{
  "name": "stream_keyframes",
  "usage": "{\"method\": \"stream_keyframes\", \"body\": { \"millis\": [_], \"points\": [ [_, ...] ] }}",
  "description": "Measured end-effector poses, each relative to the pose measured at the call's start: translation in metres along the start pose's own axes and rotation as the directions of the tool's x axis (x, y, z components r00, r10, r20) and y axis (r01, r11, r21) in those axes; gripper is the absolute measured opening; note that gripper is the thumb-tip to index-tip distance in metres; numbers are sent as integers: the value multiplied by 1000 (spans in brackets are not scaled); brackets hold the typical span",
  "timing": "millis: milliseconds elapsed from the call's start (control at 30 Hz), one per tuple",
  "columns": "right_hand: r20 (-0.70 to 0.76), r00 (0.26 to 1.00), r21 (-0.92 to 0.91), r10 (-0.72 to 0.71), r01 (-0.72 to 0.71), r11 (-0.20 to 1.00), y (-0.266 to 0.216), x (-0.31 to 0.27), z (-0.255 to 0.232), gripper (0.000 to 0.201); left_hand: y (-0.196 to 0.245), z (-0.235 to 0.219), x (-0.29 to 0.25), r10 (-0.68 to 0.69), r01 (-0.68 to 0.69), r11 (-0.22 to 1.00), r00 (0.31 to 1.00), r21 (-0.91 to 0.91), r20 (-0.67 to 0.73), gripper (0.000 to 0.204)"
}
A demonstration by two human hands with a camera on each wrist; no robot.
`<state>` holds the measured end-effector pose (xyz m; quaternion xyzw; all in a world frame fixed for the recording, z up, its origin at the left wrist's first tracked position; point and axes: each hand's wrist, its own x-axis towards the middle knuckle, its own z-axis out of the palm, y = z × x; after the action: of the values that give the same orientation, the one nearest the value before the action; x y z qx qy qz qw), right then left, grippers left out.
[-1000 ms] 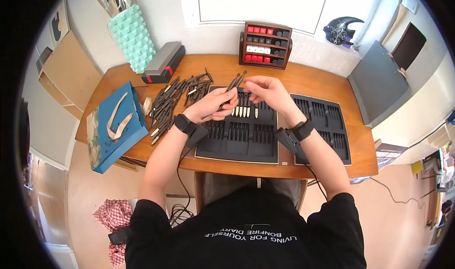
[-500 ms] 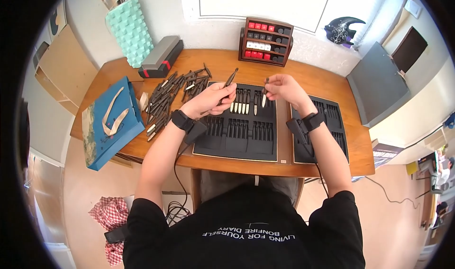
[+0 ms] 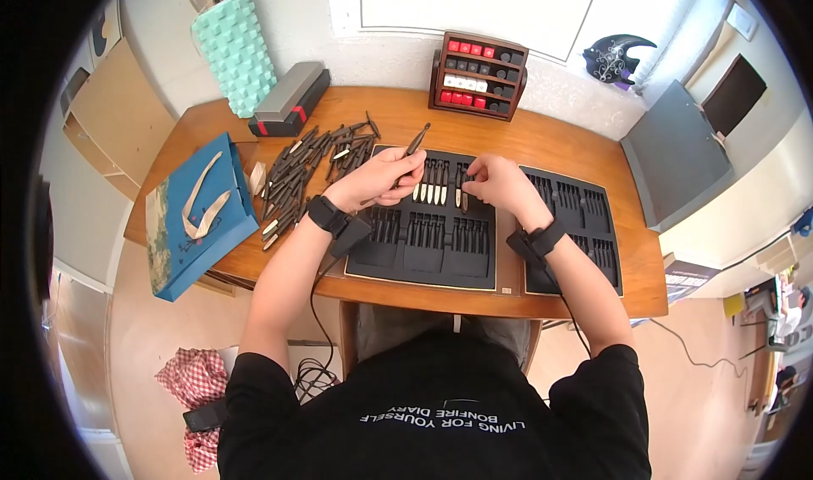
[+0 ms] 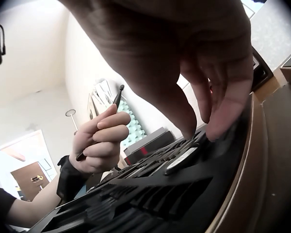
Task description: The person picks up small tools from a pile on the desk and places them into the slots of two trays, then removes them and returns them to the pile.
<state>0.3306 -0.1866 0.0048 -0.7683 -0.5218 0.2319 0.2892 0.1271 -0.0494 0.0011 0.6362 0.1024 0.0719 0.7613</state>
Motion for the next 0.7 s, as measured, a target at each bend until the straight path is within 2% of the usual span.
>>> {"method": "stream_keyframes", "body": {
  "millis": [67, 167, 500, 567, 600, 667, 700],
  "points": [
    [-8, 997, -142, -77, 75, 987, 3, -2, 2, 32, 0, 0, 0, 1, -1, 1000, 1000, 11, -7, 41],
    [-45, 995, -200, -92, 81, 977, 2, -2, 5, 35, 0, 0, 1, -2, 2, 1000, 1000, 16, -9, 41],
    [-54, 990, -285, -130, 110, 952, -1, -2, -1, 34, 1, 0, 0, 3, -3, 1000, 1000, 1, 10, 40],
    [16, 971, -440, -239, 221, 870, -6, -12, -2, 34, 1, -1, -1, 7, -7, 1000, 1000, 0, 8, 40],
    [22, 971, -440, -237, 222, 870, -3, -15, 1, 34, 0, -1, 0, 7, -7, 1000, 1000, 3, 11, 40],
    [23, 904, -673, -427, 330, 662, 6, -20, 8, 32, -2, -2, 1, 3, -3, 1000, 1000, 7, 12, 40],
    [25, 906, -670, -423, 329, 665, 4, -21, 10, 32, -3, -1, 2, 0, 0, 1000, 1000, 15, 14, 40]
  ]
}}
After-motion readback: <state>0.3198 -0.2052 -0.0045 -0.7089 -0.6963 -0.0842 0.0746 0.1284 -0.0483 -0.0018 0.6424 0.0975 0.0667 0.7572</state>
